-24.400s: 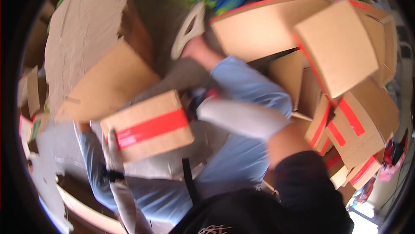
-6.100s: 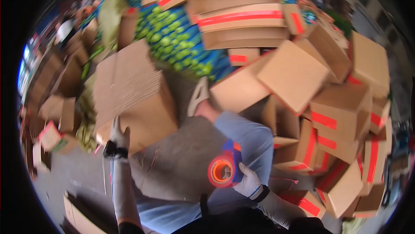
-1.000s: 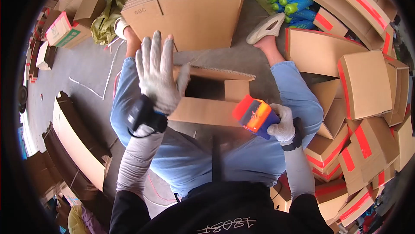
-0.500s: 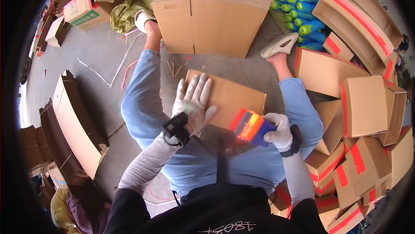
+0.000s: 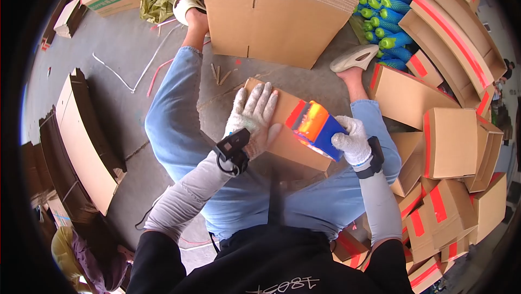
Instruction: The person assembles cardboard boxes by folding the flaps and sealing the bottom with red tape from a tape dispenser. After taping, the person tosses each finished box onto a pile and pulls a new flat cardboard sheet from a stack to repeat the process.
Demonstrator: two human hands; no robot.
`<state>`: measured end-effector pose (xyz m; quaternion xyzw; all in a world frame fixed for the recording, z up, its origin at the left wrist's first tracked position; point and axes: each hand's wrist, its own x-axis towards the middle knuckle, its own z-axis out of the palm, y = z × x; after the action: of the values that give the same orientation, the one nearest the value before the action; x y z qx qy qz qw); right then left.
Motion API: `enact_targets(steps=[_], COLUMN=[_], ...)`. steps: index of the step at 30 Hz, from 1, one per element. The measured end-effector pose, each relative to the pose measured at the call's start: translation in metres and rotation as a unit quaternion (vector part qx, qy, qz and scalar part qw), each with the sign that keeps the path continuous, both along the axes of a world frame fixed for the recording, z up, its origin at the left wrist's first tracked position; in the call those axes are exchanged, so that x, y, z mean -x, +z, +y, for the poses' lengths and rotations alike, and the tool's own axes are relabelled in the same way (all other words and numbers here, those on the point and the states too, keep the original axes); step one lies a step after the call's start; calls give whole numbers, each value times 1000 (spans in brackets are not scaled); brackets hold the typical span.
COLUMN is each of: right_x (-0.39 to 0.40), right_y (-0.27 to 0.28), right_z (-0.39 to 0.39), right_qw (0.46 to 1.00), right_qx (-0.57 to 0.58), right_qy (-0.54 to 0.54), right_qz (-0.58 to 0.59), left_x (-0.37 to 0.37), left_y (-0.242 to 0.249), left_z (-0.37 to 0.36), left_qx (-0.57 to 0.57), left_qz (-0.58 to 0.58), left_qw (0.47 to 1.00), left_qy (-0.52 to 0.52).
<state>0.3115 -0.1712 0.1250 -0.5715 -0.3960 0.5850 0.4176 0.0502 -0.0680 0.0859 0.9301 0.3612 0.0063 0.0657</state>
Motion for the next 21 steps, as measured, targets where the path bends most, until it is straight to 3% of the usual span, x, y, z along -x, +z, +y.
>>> enact_targets(steps=[2,5,6,7,9,12,13,15,18,20,21], right_x=[4,8,13,16,19,23,23,25,29,37,40], right_y=[7,18,24,26,30,33,35,38,43,50,51], right_z=[6,14,16,13,18,24,26,25,28,34,35], right_qw=[999,992,994,993,991,982,981,981,969,965,964], right_qx=[7,3,-1,16,37,46,51,64,46,51,53], right_qy=[26,68,72,72,80,107,109,113,132,139,141], right_qz=[-26,-105,-84,-89,-105,-152,-151,-144,-204,-218,-218], left_x=[5,15,15,3,-8,-27,-34,-35,-33,-13,10], left_y=[4,5,10,12,38,54,65,59,51,37,15], left_z=[-2,-15,-25,-45,-54,-50,-48,-45,-36,-15,2], left_qx=[2,62,110,311,567,666,631,632,555,512,450], left_qz=[-20,-209,-347,-555,-640,-667,-655,-665,-656,-683,-721], left_qw=[1000,972,922,732,358,67,132,160,303,312,377], left_qy=[1,86,132,242,375,327,394,363,414,418,370])
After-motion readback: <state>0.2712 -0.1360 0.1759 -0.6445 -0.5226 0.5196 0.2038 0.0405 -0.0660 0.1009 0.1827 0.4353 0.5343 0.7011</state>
